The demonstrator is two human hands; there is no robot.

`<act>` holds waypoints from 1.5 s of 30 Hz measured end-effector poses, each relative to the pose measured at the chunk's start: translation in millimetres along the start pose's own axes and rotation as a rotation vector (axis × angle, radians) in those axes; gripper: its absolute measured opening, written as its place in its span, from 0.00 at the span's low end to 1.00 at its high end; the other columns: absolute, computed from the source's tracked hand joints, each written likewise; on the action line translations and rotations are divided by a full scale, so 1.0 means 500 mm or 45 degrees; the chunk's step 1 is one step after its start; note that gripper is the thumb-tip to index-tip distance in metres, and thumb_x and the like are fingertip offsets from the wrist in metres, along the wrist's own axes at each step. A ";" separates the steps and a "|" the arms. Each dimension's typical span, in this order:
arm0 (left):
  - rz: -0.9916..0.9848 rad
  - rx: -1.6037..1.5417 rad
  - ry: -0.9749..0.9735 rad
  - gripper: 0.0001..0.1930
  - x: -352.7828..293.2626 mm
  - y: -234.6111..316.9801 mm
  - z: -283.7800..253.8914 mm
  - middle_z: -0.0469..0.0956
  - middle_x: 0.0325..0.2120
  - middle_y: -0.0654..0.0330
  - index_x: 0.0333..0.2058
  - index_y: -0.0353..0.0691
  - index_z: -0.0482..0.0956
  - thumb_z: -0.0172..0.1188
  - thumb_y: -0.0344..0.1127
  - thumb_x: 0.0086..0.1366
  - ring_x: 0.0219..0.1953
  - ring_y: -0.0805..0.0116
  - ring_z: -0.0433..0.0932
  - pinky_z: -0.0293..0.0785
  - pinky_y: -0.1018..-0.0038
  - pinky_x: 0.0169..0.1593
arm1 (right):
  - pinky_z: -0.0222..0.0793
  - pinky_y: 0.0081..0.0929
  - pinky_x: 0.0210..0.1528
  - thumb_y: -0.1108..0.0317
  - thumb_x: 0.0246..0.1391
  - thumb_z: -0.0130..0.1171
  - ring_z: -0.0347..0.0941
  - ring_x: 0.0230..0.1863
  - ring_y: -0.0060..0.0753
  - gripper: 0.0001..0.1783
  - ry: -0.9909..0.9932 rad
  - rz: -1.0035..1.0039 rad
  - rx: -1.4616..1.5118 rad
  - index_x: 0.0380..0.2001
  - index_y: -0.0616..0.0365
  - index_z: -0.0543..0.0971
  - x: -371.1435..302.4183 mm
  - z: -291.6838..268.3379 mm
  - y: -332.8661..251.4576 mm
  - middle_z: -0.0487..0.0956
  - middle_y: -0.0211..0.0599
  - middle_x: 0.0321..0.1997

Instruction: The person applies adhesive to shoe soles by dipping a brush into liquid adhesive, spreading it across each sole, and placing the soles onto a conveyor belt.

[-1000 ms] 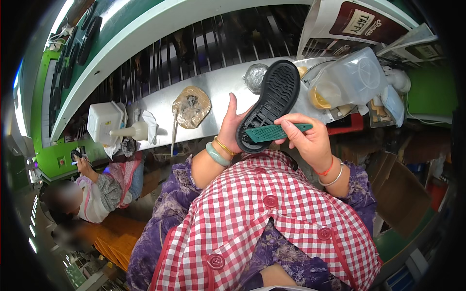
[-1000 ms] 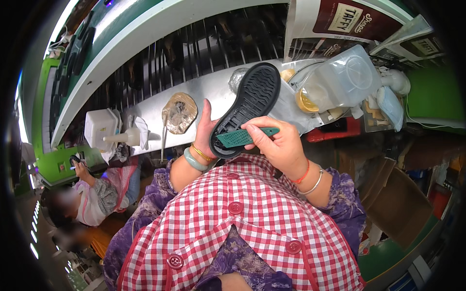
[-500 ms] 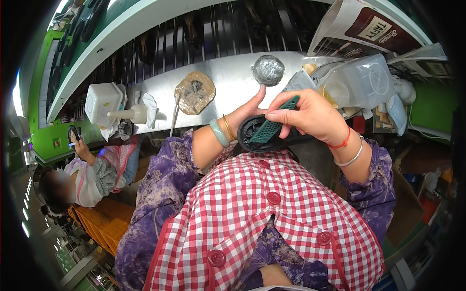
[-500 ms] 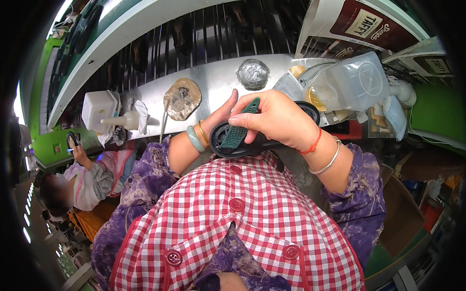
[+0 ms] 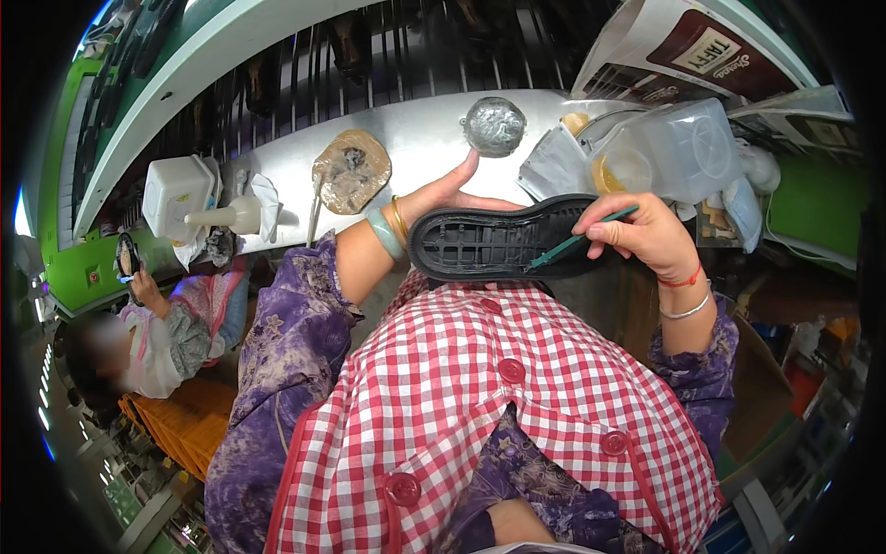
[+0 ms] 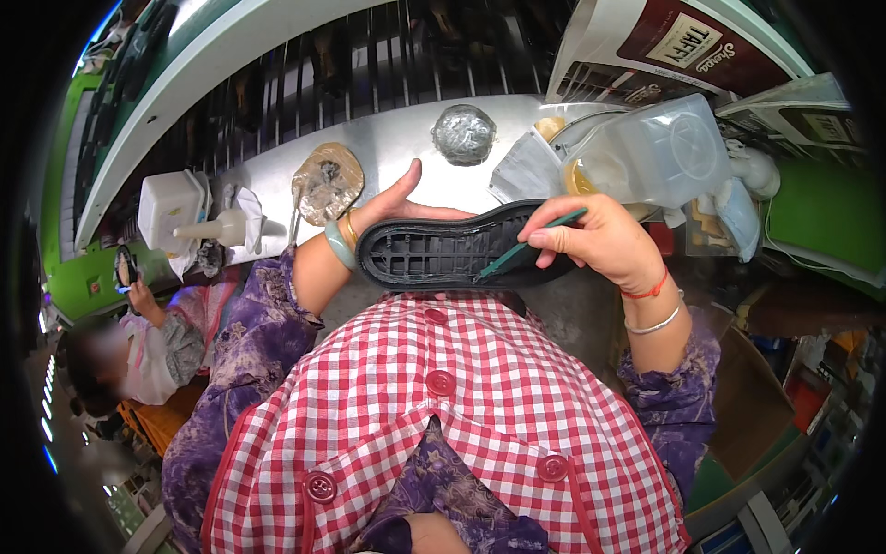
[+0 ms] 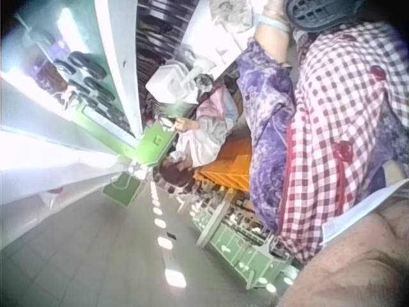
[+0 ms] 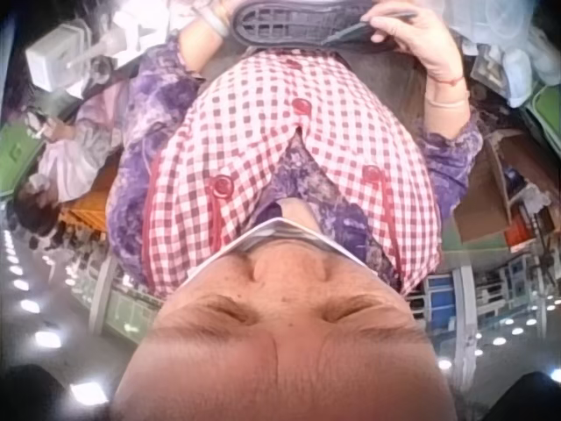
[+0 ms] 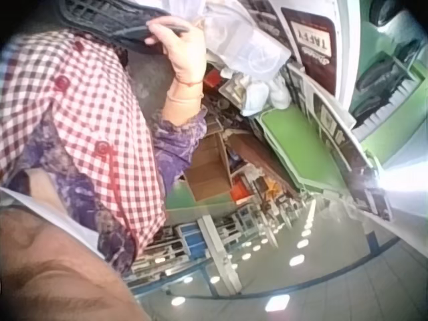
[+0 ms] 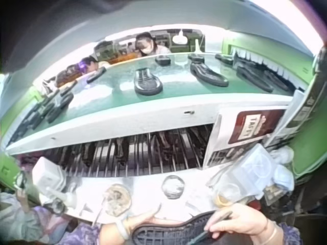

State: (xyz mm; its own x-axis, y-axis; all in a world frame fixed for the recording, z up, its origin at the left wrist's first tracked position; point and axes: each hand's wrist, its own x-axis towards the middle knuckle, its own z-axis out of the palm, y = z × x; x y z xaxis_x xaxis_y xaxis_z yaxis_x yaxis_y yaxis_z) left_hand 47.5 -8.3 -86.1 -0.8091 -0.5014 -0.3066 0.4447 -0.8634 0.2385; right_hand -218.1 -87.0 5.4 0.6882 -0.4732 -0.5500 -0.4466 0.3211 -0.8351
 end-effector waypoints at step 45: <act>0.618 -0.427 0.027 0.42 0.042 -0.081 0.028 0.63 0.54 0.41 0.61 0.39 0.56 0.46 0.66 0.58 0.53 0.34 0.65 0.72 0.47 0.49 | 0.69 0.14 0.28 0.65 0.62 0.47 0.78 0.29 0.25 0.15 1.242 -0.868 0.692 0.40 0.68 0.75 0.064 0.083 0.030 0.79 0.37 0.30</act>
State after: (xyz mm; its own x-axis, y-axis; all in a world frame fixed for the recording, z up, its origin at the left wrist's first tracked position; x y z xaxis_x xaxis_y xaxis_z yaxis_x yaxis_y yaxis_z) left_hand 7.5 16.8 -89.4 -0.4761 -0.8419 -0.2541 0.8623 -0.5036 0.0530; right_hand -179.2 -63.2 -24.3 -0.1146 -0.9934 0.0072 0.2694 -0.0381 -0.9623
